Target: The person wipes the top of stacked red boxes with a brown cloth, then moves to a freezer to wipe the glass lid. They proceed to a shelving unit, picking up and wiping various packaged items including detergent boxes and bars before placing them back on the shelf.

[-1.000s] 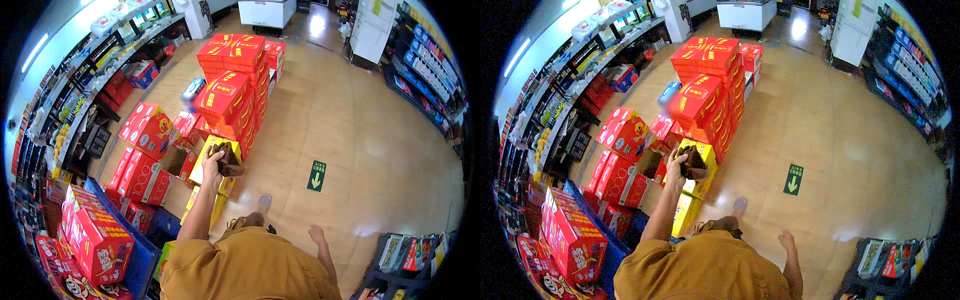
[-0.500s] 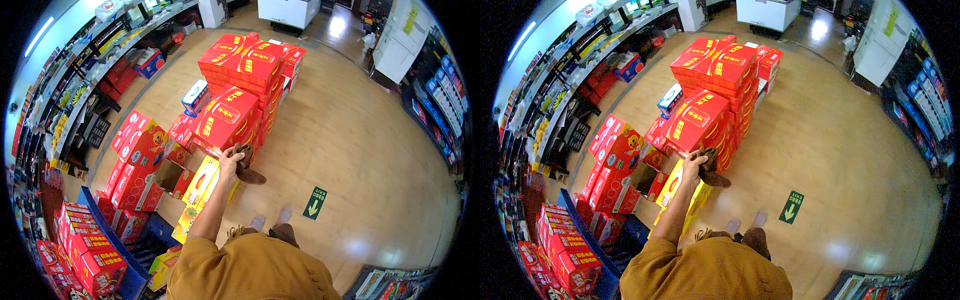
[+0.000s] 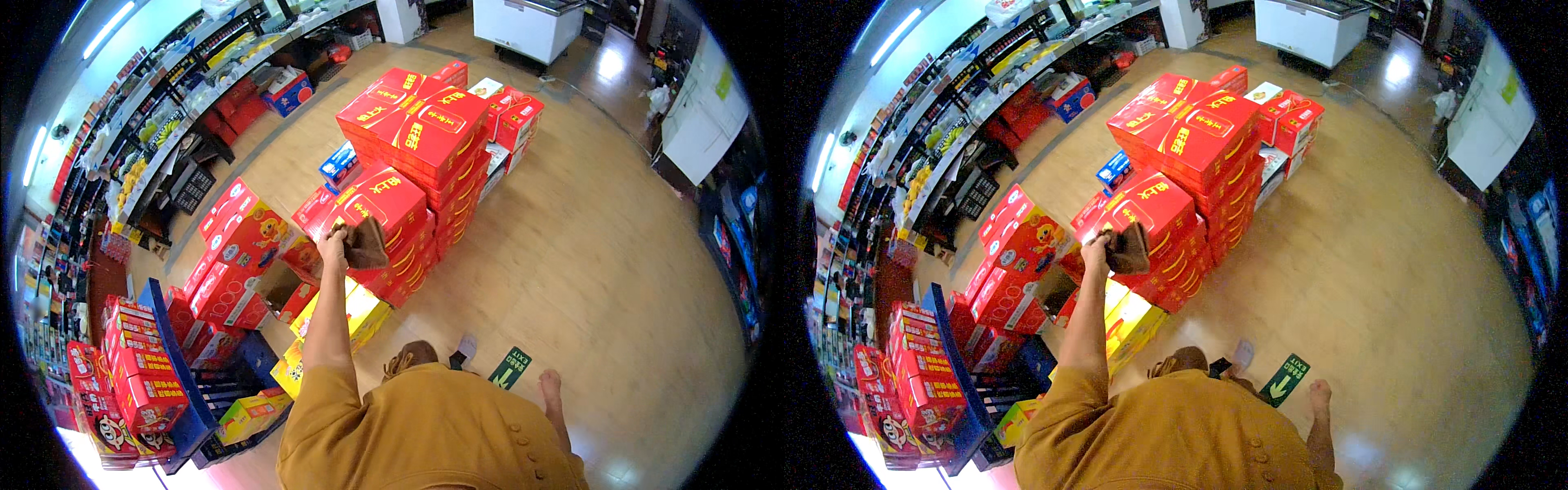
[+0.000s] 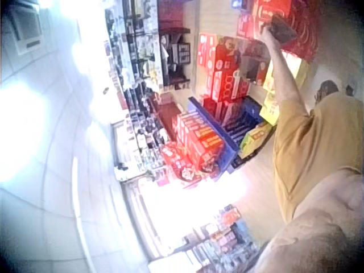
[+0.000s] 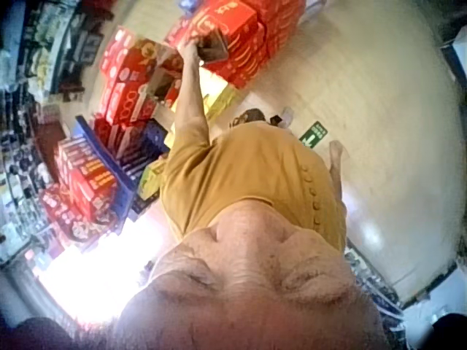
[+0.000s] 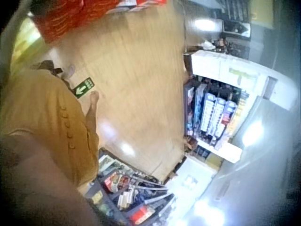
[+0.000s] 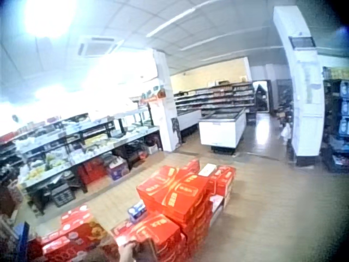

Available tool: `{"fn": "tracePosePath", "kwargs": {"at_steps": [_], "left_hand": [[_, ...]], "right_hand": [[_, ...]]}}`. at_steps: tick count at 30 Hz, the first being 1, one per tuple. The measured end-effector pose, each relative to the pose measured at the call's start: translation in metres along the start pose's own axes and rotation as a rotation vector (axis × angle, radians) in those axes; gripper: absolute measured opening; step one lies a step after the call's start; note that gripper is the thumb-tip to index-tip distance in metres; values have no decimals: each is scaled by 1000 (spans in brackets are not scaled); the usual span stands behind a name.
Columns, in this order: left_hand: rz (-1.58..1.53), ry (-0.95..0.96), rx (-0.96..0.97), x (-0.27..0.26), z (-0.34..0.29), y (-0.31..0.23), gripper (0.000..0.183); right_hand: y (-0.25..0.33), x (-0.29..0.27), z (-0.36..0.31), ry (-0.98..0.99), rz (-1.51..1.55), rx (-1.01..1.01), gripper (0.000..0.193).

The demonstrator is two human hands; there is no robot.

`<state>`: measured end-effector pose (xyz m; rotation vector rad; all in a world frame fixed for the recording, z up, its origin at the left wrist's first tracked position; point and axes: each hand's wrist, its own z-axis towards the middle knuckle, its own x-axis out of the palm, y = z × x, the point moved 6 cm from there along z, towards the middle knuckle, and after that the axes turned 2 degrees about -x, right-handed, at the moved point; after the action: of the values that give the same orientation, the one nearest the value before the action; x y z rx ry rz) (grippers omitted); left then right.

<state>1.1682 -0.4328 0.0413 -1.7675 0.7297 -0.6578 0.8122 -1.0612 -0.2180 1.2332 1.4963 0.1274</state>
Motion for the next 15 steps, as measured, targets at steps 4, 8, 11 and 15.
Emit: {"fn": "tracePosePath", "kwargs": {"at_steps": [4, 8, 11, 15], "left_hand": [[28, -87, 1, 1, -4, 10, 25], [163, -17, 69, 24, -14, -19, 25], [159, 143, 99, 45, -14, -45, 31], [-119, 335, 95, 68, -9, -82, 36]], "right_hand": [[-20, 7, 33, 234, -219, 89, 19], [-53, 42, 46, 427, -353, 101, 18], [-18, 47, 55, 517, -351, 118, 19], [30, 40, 94, 545, -346, 98, 20]]}}
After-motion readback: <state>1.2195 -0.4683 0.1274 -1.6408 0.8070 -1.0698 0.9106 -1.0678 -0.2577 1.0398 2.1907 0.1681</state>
